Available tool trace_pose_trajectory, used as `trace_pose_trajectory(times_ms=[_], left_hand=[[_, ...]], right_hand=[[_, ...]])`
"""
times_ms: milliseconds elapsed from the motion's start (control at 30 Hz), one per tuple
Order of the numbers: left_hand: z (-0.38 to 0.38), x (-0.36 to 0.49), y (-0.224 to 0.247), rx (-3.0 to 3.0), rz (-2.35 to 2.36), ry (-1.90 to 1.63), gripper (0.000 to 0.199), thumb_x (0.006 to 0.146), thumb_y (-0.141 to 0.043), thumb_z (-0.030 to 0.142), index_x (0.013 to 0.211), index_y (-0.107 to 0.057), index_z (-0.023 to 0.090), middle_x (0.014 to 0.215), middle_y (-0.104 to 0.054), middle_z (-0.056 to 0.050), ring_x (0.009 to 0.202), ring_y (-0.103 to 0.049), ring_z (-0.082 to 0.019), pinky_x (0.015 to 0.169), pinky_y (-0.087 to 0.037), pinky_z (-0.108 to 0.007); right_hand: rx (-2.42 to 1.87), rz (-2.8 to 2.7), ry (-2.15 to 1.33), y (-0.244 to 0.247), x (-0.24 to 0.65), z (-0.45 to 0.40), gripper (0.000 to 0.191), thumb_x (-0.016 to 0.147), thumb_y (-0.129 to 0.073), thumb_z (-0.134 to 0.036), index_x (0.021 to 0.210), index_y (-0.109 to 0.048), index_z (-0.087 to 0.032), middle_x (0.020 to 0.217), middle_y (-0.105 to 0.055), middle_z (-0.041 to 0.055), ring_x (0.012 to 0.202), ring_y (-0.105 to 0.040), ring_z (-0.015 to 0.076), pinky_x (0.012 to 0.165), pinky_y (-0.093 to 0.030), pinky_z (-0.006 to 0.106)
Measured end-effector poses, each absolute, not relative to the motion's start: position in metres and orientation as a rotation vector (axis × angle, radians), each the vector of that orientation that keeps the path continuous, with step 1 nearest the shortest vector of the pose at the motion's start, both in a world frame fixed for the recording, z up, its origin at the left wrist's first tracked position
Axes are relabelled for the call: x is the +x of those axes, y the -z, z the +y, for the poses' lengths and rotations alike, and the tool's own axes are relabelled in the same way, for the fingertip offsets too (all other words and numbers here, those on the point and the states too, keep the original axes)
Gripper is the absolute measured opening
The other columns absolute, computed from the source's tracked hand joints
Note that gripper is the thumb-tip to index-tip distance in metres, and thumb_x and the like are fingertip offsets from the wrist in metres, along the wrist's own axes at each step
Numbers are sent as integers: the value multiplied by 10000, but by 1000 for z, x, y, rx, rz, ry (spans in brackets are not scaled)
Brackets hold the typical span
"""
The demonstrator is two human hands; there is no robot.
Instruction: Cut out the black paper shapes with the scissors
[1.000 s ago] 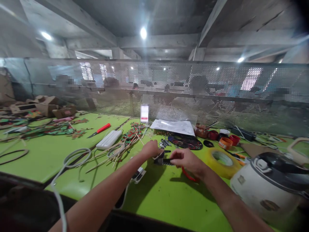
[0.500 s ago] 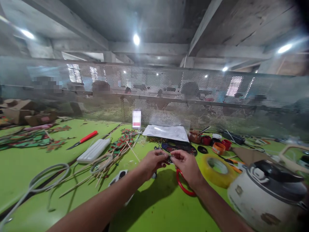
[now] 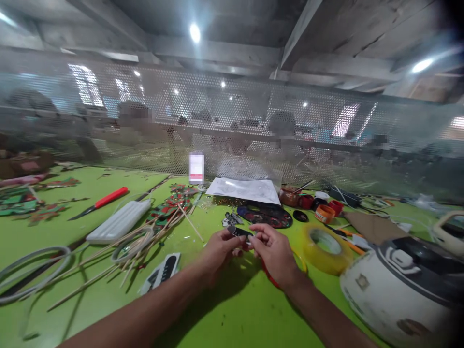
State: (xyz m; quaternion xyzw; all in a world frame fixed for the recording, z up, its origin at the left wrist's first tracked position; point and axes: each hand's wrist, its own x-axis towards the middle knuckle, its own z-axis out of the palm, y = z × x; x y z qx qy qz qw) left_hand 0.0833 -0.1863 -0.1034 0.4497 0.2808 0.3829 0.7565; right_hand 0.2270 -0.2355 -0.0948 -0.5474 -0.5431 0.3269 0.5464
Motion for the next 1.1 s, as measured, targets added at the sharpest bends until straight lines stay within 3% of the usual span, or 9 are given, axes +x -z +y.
trace_pose_trajectory(times_ms=[133,267,467,567,667,800,867,1000,1100], left_hand=[[-181,80,109,951,634,-853,149,698,-740,195,803,-661,125,727,-679,-43,650,-602,-118,591,-423,-212],[-177,78,108,924,642,-890,116,654,-723,190,695,-631,131,645,-651,-17,586,-587,-110,582,-445,-222],[-178,78,101,917,647,-901,107,611,-711,176,663,-623,143,626,-679,-24,585,-624,-132,573,-462,-226],[-177,78,97,959,650,-913,70,638,-681,170,683,-630,154,647,-690,-33,605,-641,-151,566,-466,-241],[-176,77,93,1014,670,-954,51,669,-655,169,707,-622,159,646,-679,-27,616,-648,-155,570,-466,-248],[-176,77,90,1051,671,-959,82,669,-653,172,712,-587,148,633,-667,-30,595,-635,-138,569,-453,-233],[-177,77,90,1060,672,-956,97,664,-656,174,715,-577,148,631,-669,-33,594,-633,-136,585,-460,-234],[-178,76,88,1068,678,-953,103,664,-661,183,697,-572,146,613,-668,-40,576,-628,-135,588,-465,-235],[-178,74,86,1067,685,-961,109,666,-671,191,707,-586,136,629,-676,-52,590,-633,-139,588,-466,-233]], right_hand=[[-1381,-1297,-729,93,221,-237,358,820,-555,-348,1092,-585,-117,791,-620,46,685,-616,177,616,-501,294],[-1440,-1356,-687,68,217,-256,381,822,-564,-282,1175,-579,-140,1072,-607,115,933,-600,224,781,-514,353],[-1385,-1549,-448,55,233,-350,272,870,-548,-208,1104,-584,-343,1043,-631,-2,935,-610,176,789,-514,300],[-1639,-1094,-17,81,264,-409,72,832,-609,-350,886,-655,-363,947,-682,5,900,-633,242,802,-502,384],[-1762,-507,196,100,310,-441,462,702,-628,-600,1019,-650,-265,1023,-679,119,963,-630,375,888,-453,574],[-1814,-528,274,88,356,-426,918,645,-653,-630,1408,-395,-189,1284,-580,168,1061,-623,365,907,-489,497],[-1875,-535,331,72,361,-407,962,615,-684,-604,1425,-377,-186,1320,-553,177,1000,-645,375,887,-491,515],[-2002,-535,378,46,352,-376,1013,628,-694,-621,1441,-354,-120,1314,-552,226,1173,-549,408,974,-433,500],[-2070,-508,400,42,348,-369,1043,615,-679,-675,1429,-379,-97,1287,-567,266,1153,-549,461,932,-450,548]])
